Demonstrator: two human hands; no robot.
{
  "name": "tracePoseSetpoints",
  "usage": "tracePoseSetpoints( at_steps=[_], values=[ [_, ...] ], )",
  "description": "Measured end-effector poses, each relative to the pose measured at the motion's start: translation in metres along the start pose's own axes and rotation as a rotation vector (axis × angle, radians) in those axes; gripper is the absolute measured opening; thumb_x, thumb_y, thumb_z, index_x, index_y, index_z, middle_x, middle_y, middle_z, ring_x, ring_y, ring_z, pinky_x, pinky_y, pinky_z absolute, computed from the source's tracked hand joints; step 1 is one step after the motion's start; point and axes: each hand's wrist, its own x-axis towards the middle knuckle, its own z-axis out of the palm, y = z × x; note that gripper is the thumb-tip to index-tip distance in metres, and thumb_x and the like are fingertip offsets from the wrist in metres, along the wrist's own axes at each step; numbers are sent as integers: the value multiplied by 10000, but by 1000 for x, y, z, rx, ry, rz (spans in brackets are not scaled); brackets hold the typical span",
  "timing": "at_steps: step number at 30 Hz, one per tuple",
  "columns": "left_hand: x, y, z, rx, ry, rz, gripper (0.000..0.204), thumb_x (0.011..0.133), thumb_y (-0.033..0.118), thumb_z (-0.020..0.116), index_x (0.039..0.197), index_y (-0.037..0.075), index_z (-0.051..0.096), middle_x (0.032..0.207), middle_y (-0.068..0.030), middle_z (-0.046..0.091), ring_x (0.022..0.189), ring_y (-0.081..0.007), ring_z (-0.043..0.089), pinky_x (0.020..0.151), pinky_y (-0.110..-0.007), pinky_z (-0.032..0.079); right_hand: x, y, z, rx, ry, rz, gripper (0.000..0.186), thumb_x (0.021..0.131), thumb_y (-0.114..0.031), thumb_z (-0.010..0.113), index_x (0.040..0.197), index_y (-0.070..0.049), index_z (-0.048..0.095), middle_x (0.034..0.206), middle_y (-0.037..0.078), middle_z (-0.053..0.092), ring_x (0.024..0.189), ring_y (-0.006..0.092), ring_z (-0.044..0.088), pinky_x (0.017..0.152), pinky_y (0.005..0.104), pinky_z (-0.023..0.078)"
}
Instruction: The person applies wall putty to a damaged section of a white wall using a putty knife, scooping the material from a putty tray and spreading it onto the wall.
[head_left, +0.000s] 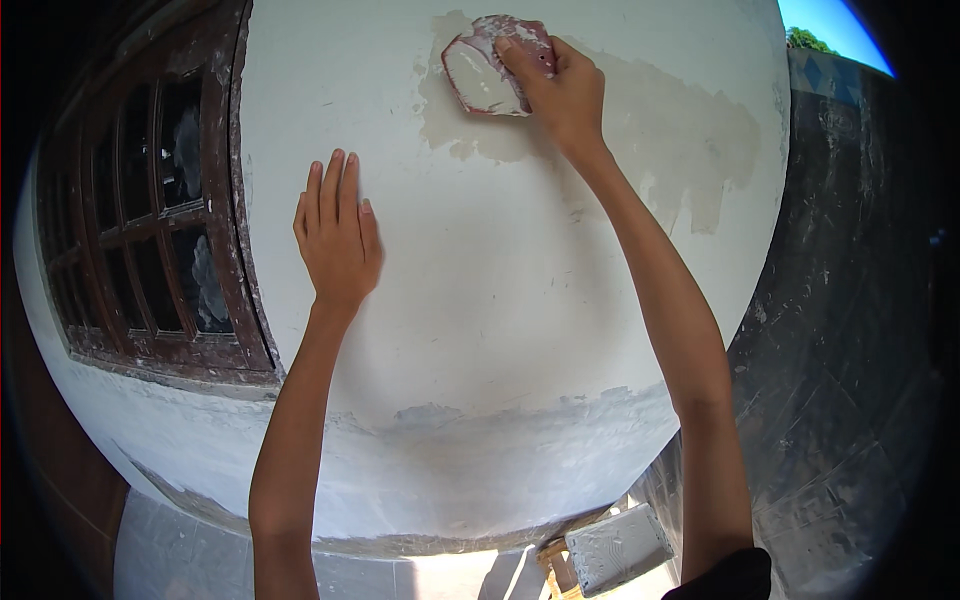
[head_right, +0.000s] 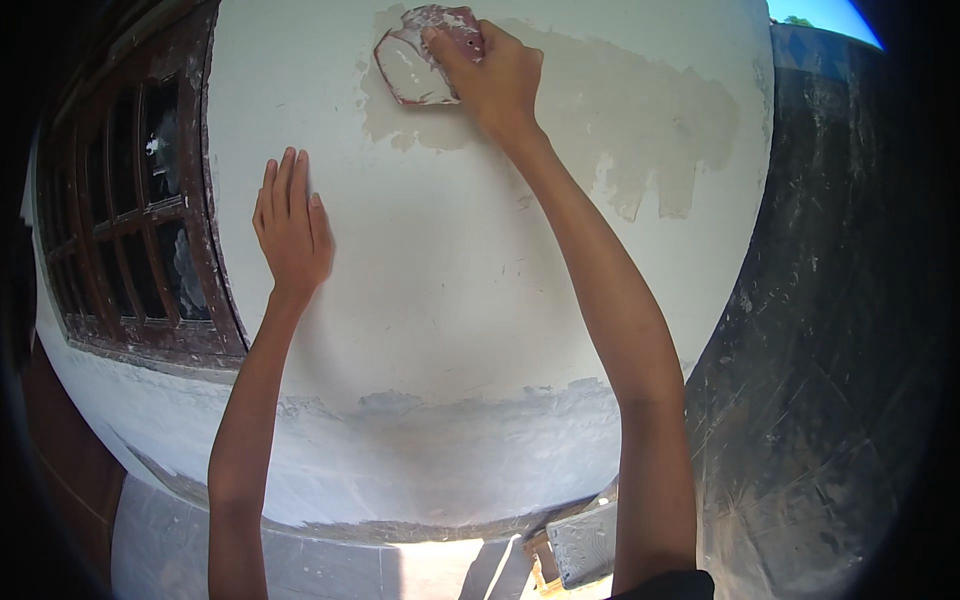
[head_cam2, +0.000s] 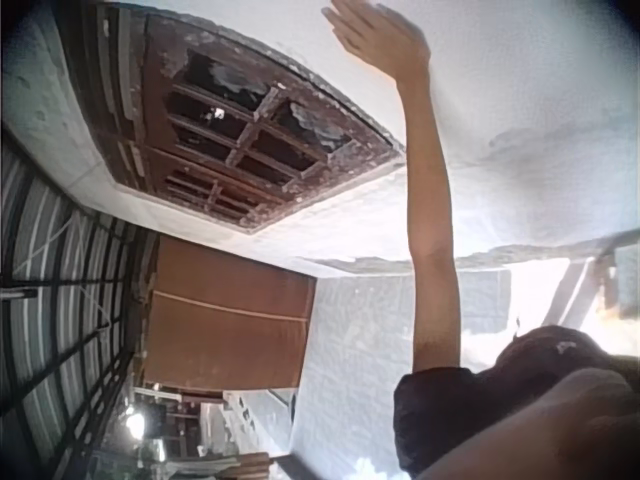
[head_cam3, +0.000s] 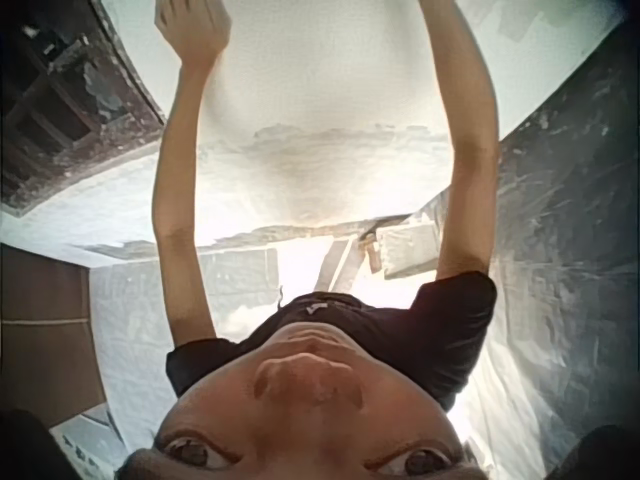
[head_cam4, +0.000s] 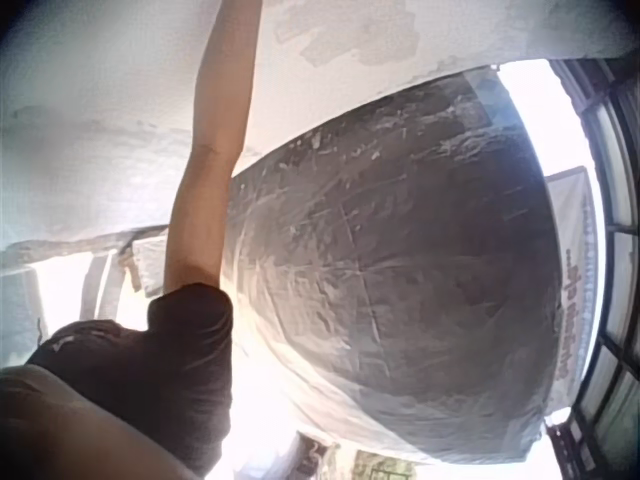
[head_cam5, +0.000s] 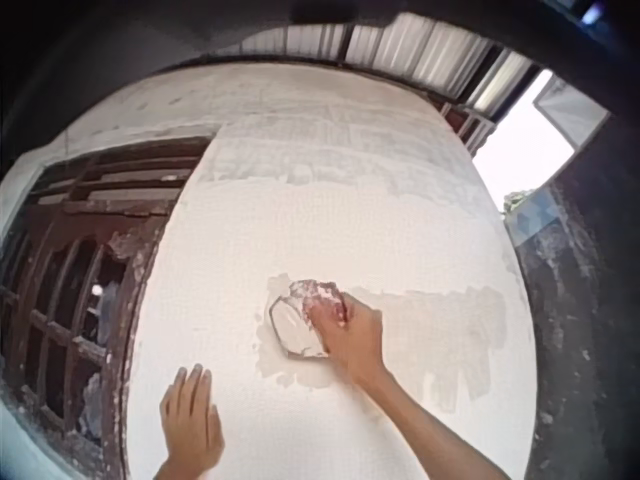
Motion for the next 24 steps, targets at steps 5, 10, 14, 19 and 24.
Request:
tracePoseSetpoints(
  at_steps=[5,10,14,19,24],
  values=[
    [3,3,-2,-20,1,11,492,1010,141,385,1487,32,437,1530,-131,440,1450,-327,339,1146,-468,243,31,34,5,-499,57,-385,556,872,-564,660,746,-23,673,575,83,624,538,244,499,835,371,337],
    [2,4,-3,-18,-1,5,492,1010,141,386,1487,33,438,1532,-131,436,1449,-328,339,1144,-468,245,57,75,-66,-589,382,-150,635,863,-628,613,761,-9,706,660,114,678,638,263,585,885,388,339],
    [1,3,-2,8,-7,-5,494,1012,148,382,1490,36,433,1533,-128,433,1449,-325,338,1145,-463,246,62,68,-96,-635,528,-2,622,849,-607,647,836,10,722,740,121,717,713,258,652,891,383,402],
    [1,1,0,8,-4,-3,495,1016,158,374,1493,37,428,1533,-129,433,1451,-321,334,1148,-459,243,36,29,-38,-60,269,-53,535,838,-502,729,862,32,717,729,85,704,672,158,650,674,317,513],
    [0,0,-1,-1,-16,3,496,1016,160,373,1494,37,427,1536,-133,427,1453,-325,330,1149,-463,241,24,16,21,-382,-124,-379,546,857,-543,688,758,-7,684,610,81,624,565,216,524,878,370,373]
  ],
)
